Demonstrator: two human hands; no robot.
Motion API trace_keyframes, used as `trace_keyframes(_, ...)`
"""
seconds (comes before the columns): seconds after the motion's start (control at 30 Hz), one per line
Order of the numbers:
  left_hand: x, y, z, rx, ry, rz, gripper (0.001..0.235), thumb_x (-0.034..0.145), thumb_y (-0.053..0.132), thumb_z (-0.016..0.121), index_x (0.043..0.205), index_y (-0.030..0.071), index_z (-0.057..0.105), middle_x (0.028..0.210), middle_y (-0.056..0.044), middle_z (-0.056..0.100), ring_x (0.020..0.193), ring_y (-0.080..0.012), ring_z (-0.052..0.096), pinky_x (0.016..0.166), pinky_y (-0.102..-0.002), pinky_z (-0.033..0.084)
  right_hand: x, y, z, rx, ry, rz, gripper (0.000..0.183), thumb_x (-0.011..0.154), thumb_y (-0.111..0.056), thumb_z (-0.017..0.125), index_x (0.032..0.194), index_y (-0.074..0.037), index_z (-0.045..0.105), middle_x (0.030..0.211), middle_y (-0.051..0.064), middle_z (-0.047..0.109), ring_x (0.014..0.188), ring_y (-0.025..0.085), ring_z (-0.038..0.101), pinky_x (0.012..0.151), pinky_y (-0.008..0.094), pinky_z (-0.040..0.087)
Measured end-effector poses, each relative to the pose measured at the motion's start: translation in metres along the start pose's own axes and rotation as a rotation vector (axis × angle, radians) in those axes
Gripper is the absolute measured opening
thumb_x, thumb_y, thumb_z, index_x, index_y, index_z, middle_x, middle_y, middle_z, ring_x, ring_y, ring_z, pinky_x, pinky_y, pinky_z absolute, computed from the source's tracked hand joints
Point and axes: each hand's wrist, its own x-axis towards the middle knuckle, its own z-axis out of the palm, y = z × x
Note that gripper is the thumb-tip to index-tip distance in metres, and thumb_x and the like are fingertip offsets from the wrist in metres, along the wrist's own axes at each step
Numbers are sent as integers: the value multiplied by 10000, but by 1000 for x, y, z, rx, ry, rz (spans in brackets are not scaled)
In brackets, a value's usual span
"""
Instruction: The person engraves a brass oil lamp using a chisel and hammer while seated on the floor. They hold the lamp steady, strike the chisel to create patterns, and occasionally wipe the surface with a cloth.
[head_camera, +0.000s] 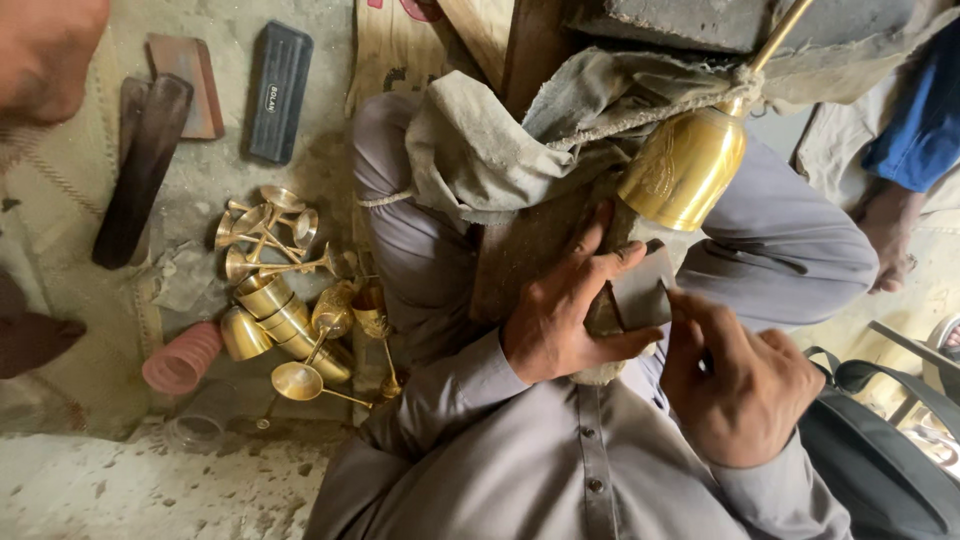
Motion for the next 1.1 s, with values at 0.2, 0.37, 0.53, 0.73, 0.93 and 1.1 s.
trace_keyframes(0.2,1,1,2,35,-9,-6,762,819,398,910,1406,52,570,1439,-250,604,1418,-421,581,1128,-430,560,1,-8,-7,23,28,47,133,1002,-115,707,1092,-209,732,662,-6,619,495,175,452,531,303,400)
trace_keyframes(0.37,-2,-1,1,3,14,8,751,822,373,894,1423,57,573,1497,-293,546,1386,-411,573,1092,-408,557,3,-6,-3,-21,-4,28,175,948,-101,749,1095,-193,771,663,24,610,464,198,453,497,345,364)
trace_keyframes(0.53,2,-3,2,26,4,18,774,830,407,899,1429,55,560,1499,-325,522,1439,-443,555,1122,-429,554,2,-9,-9,1,4,41,141,968,-118,759,1087,-193,756,580,4,537,502,199,464,519,330,403)
trace_keyframes(0.73,-3,-3,0,21,-17,23,803,852,398,891,1484,65,525,1526,-313,481,1435,-439,529,1130,-417,540,11,-7,0,-85,30,3,106,915,-145,773,1016,-174,790,518,13,527,407,195,402,455,357,324)
trace_keyframes(0.93,-1,-3,3,18,-6,-10,816,816,423,890,1460,75,530,1571,-358,425,1445,-467,532,1131,-440,543,4,-13,-10,-44,-2,28,113,959,-148,751,1057,-204,761,599,-2,584,470,187,454,520,316,378)
trace_keyframes(1.1,-5,-5,2,43,-21,-2,797,856,410,885,1483,68,529,1526,-301,497,1399,-439,562,1100,-415,547,28,-12,-3,-1,42,-14,172,957,-98,759,1115,-165,765,857,40,739,534,202,506,562,341,426)
